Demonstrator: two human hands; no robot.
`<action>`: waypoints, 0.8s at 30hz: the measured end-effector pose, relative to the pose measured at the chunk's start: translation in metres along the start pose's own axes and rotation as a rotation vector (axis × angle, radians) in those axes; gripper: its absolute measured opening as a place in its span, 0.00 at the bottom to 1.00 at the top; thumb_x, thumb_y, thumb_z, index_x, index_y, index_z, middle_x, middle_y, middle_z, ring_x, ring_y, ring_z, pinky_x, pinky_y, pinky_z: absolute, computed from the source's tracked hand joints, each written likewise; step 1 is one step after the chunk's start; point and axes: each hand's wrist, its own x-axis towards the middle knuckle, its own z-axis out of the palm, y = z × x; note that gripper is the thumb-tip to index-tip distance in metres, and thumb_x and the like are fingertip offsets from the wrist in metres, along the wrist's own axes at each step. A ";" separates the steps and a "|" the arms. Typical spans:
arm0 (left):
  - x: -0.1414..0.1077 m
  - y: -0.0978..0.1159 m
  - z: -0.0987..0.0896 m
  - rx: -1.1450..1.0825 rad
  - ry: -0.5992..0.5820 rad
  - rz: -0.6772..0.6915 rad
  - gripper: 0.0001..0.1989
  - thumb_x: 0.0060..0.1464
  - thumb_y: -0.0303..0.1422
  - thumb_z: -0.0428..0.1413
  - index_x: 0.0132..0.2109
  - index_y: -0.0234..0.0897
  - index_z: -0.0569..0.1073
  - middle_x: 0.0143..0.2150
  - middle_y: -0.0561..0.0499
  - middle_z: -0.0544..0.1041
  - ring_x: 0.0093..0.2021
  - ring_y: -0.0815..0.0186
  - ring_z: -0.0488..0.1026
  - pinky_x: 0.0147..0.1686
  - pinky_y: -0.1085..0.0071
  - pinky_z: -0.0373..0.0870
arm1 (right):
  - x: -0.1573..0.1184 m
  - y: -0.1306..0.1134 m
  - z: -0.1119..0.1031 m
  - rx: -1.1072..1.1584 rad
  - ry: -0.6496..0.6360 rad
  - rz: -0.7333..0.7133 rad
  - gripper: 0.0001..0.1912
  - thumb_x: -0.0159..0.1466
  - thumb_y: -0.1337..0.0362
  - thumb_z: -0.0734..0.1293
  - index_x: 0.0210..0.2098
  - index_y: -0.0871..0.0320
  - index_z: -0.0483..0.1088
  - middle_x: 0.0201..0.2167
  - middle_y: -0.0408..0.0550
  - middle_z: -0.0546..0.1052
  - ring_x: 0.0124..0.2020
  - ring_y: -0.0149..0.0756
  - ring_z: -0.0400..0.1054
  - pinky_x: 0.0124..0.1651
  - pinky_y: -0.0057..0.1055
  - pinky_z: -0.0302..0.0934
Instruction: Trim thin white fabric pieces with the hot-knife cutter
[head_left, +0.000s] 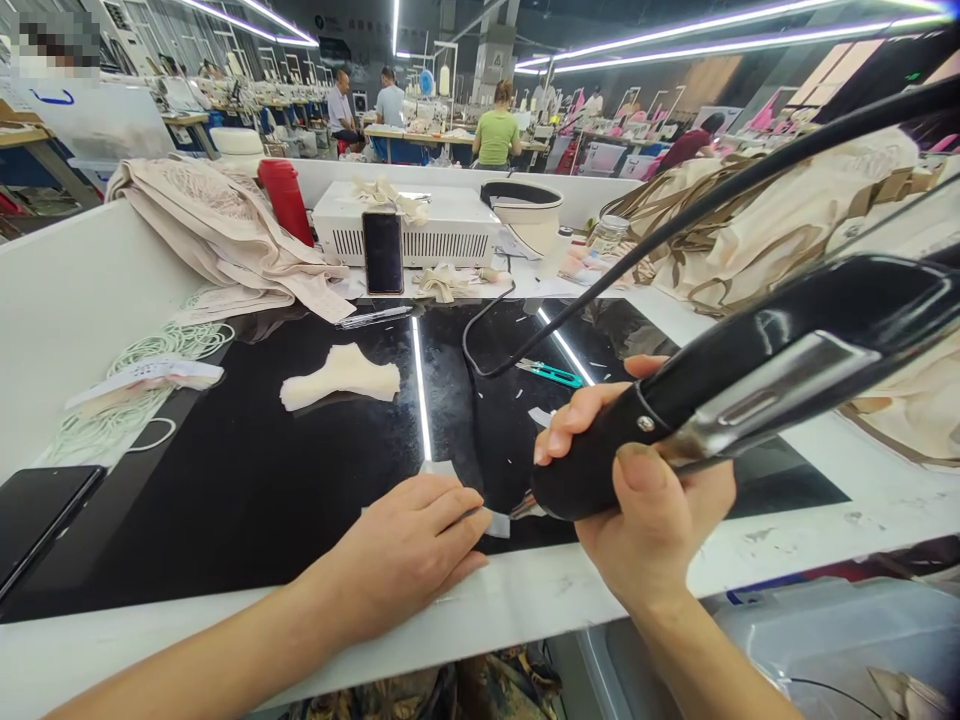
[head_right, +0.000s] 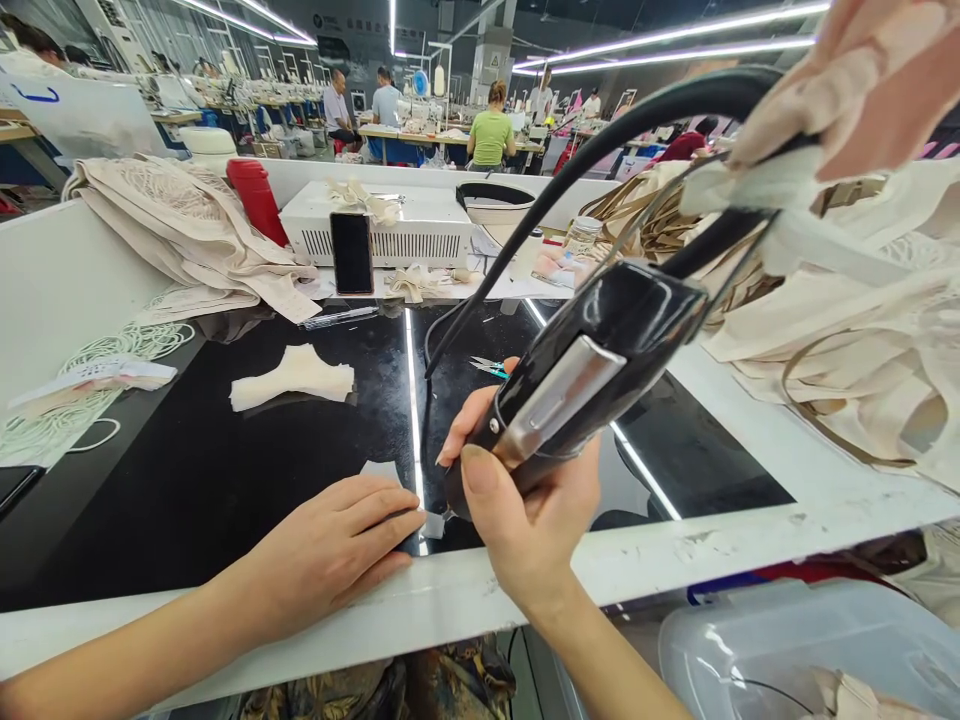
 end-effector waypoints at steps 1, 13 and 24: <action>0.000 0.000 0.000 -0.002 -0.003 0.000 0.13 0.72 0.35 0.54 0.55 0.31 0.74 0.50 0.43 0.80 0.51 0.56 0.78 0.53 0.58 0.78 | 0.000 0.000 0.000 0.003 -0.001 0.002 0.22 0.63 0.53 0.77 0.53 0.48 0.72 0.32 0.39 0.76 0.26 0.35 0.70 0.28 0.35 0.67; -0.001 0.003 -0.003 0.021 0.019 0.010 0.10 0.71 0.34 0.56 0.53 0.32 0.76 0.50 0.43 0.81 0.52 0.57 0.79 0.54 0.57 0.79 | -0.003 -0.004 0.000 -0.024 0.011 0.013 0.24 0.61 0.51 0.78 0.53 0.48 0.71 0.31 0.40 0.76 0.25 0.36 0.70 0.27 0.37 0.68; -0.002 0.004 -0.003 0.006 0.018 0.002 0.10 0.73 0.33 0.53 0.52 0.34 0.76 0.52 0.43 0.81 0.53 0.56 0.79 0.55 0.55 0.79 | -0.004 -0.005 -0.001 0.009 0.006 0.044 0.20 0.63 0.56 0.77 0.52 0.48 0.71 0.32 0.39 0.77 0.26 0.35 0.71 0.28 0.36 0.70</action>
